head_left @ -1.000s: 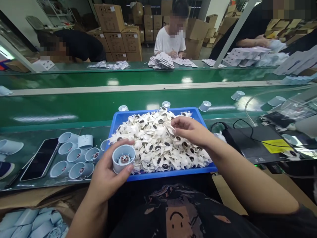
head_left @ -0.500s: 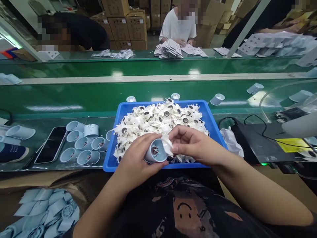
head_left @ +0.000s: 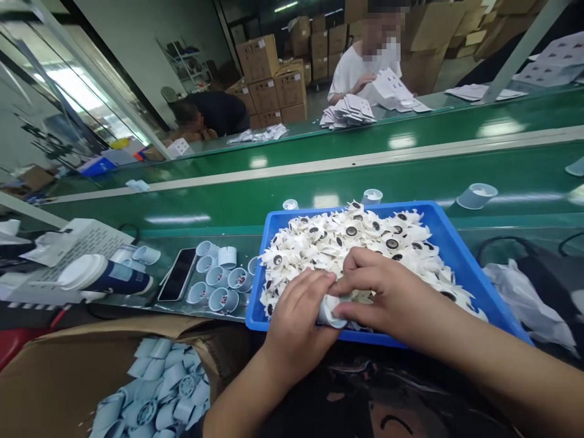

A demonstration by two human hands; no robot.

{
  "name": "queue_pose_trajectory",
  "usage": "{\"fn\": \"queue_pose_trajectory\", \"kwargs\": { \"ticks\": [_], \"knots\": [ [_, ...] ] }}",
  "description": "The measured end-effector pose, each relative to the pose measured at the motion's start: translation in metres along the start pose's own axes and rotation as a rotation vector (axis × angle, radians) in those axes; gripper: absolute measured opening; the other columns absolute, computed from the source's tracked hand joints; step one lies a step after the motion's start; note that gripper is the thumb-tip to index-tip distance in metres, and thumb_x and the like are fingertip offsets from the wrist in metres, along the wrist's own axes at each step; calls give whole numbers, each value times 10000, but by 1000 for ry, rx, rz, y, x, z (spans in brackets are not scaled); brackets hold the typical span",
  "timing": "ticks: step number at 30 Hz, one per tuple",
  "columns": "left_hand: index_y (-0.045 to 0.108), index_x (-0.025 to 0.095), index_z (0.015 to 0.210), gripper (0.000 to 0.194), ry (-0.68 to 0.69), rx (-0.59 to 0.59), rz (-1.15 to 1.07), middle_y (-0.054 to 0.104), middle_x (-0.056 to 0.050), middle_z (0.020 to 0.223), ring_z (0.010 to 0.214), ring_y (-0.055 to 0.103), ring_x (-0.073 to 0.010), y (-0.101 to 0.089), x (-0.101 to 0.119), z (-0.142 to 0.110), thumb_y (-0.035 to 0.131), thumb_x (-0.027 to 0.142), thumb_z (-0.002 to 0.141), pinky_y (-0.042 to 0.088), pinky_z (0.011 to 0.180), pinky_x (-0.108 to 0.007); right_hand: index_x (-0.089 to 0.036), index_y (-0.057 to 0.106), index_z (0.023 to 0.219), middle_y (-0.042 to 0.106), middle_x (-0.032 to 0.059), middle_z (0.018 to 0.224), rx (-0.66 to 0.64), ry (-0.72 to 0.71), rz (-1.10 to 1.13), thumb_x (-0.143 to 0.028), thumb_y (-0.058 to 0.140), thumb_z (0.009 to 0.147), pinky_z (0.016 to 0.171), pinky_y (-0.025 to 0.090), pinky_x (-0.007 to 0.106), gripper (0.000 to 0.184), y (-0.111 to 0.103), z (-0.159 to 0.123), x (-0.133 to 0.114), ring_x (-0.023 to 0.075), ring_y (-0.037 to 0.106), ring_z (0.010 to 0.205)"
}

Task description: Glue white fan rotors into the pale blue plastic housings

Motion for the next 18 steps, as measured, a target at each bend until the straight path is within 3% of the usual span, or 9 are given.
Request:
{"fn": "queue_pose_trajectory", "kwargs": {
  "ticks": [7, 10, 13, 15, 18],
  "knots": [
    [568, 169, 1302, 416, -30, 100, 127, 767, -113, 1149, 1111, 734, -244, -10, -7, -2, 576, 109, 890, 596, 1047, -418, -214, 784, 860, 495, -7, 814, 19, 27, -5, -60, 885, 724, 645, 505, 223, 229, 16, 19, -1, 108, 576, 709],
    [581, 191, 1313, 433, -66, 100, 109, 762, -101, 1183, 1135, 727, -253, -15, -17, -3, 614, 120, 887, 598, 1042, -429, -222, 799, 1002, 558, 34, 919, 13, 39, -11, -111, 840, 813, 772, 538, 294, 223, 16, 19, -6, 153, 621, 839],
    [597, 225, 1326, 449, -190, 128, 70, 757, -90, 1203, 1131, 730, -279, -19, -31, -6, 709, 214, 891, 620, 999, -447, -236, 797, 894, 602, 62, 1012, -3, 20, -30, -231, 751, 930, 847, 543, 389, 59, 14, 15, -16, 203, 628, 940],
    [579, 292, 1379, 537, -225, 142, 36, 755, -62, 1226, 1135, 731, -294, -20, -36, -8, 766, 283, 875, 607, 1028, -486, -259, 786, 984, 620, 78, 1139, -16, -21, -57, -339, 750, 941, 914, 550, 483, 98, 14, 12, -21, 259, 624, 1059],
    [523, 437, 1446, 717, -186, 63, -43, 726, -1, 1307, 1218, 693, -306, -20, -40, -2, 843, 360, 809, 514, 1155, -537, -275, 652, 1329, 529, 135, 1426, -22, -74, -145, -418, 818, 872, 1025, 488, 674, 507, 13, 7, -19, 384, 520, 1308]
  ]
}}
Point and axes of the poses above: each hand's wrist, its own z-axis towards the middle knuckle, its own y-axis out of the palm, x = y × z, the point moved 4 cm from there along z, towards the middle knuckle
